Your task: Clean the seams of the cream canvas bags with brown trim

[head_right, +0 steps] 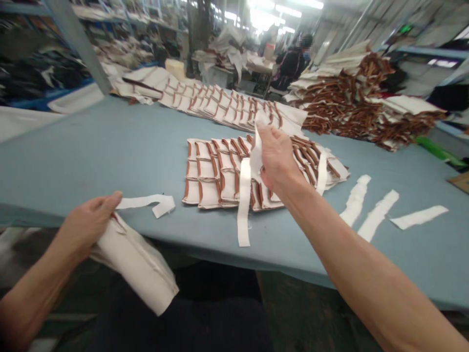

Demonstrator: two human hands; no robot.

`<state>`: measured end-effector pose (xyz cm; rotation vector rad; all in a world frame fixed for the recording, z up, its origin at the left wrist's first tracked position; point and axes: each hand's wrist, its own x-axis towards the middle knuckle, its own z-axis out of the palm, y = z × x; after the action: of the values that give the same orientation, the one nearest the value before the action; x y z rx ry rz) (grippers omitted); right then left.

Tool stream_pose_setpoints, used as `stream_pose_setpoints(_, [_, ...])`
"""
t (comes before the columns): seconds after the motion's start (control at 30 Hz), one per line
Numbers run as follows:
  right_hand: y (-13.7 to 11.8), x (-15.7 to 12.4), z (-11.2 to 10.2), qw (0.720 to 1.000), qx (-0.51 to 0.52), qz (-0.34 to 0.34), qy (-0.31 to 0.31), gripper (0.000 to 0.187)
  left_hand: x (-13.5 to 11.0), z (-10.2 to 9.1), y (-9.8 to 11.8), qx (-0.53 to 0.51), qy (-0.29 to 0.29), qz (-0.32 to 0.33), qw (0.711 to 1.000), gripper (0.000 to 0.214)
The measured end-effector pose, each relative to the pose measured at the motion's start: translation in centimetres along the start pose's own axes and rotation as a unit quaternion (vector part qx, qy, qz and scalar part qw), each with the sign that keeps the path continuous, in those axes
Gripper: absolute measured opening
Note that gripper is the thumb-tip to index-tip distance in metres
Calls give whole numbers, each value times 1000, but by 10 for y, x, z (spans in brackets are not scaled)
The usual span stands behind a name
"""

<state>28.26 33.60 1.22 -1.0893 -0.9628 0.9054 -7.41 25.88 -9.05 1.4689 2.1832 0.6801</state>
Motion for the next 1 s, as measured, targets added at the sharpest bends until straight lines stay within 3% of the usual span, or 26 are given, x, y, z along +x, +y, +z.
stream_pose_setpoints(0.13, [-4, -52, 4, 990, 11, 81, -112, 59, -11, -6, -2, 2, 27, -35, 999, 53])
stream_pose_setpoints(0.23, [-3, -81, 4, 978, -20, 92, -186, 61, -19, -14, -12, -23, 41, -39, 998, 48])
stream_pose_setpoints(0.4, [0, -118, 17, 983, -25, 85, -159, 63, -47, -23, -31, -68, 85, -44, 993, 40])
stream_pose_setpoints(0.47, [-2, -131, 27, 984, -1, 95, -152, 63, -70, -21, -36, -106, 56, -41, 992, 38])
stream_pose_setpoints(0.57, [-9, -146, 45, 980, 55, 138, -135, 62, -116, -5, -36, -208, -61, -11, 976, 43])
stream_pose_setpoints(0.7, [-22, -165, 62, 967, 167, 184, -60, 55, -183, 44, -17, -363, -233, 8, 902, 57])
stream_pose_setpoints(0.77, [-28, -177, 64, 956, 216, 193, -35, 51, -210, 71, 1, -443, -286, -8, 850, 79])
stream_pose_setpoints(0.87, [-29, -199, 55, 947, 252, 201, -3, 52, -239, 98, 31, -577, -301, -21, 759, 105])
stream_pose_setpoints(0.93, [-26, -216, 43, 942, 252, 218, 21, 55, -252, 103, 47, -647, -295, -35, 702, 107])
stream_pose_setpoints(1.0, [-21, -232, 29, 937, 248, 238, 58, 59, -263, 100, 56, -689, -287, -58, 663, 98])
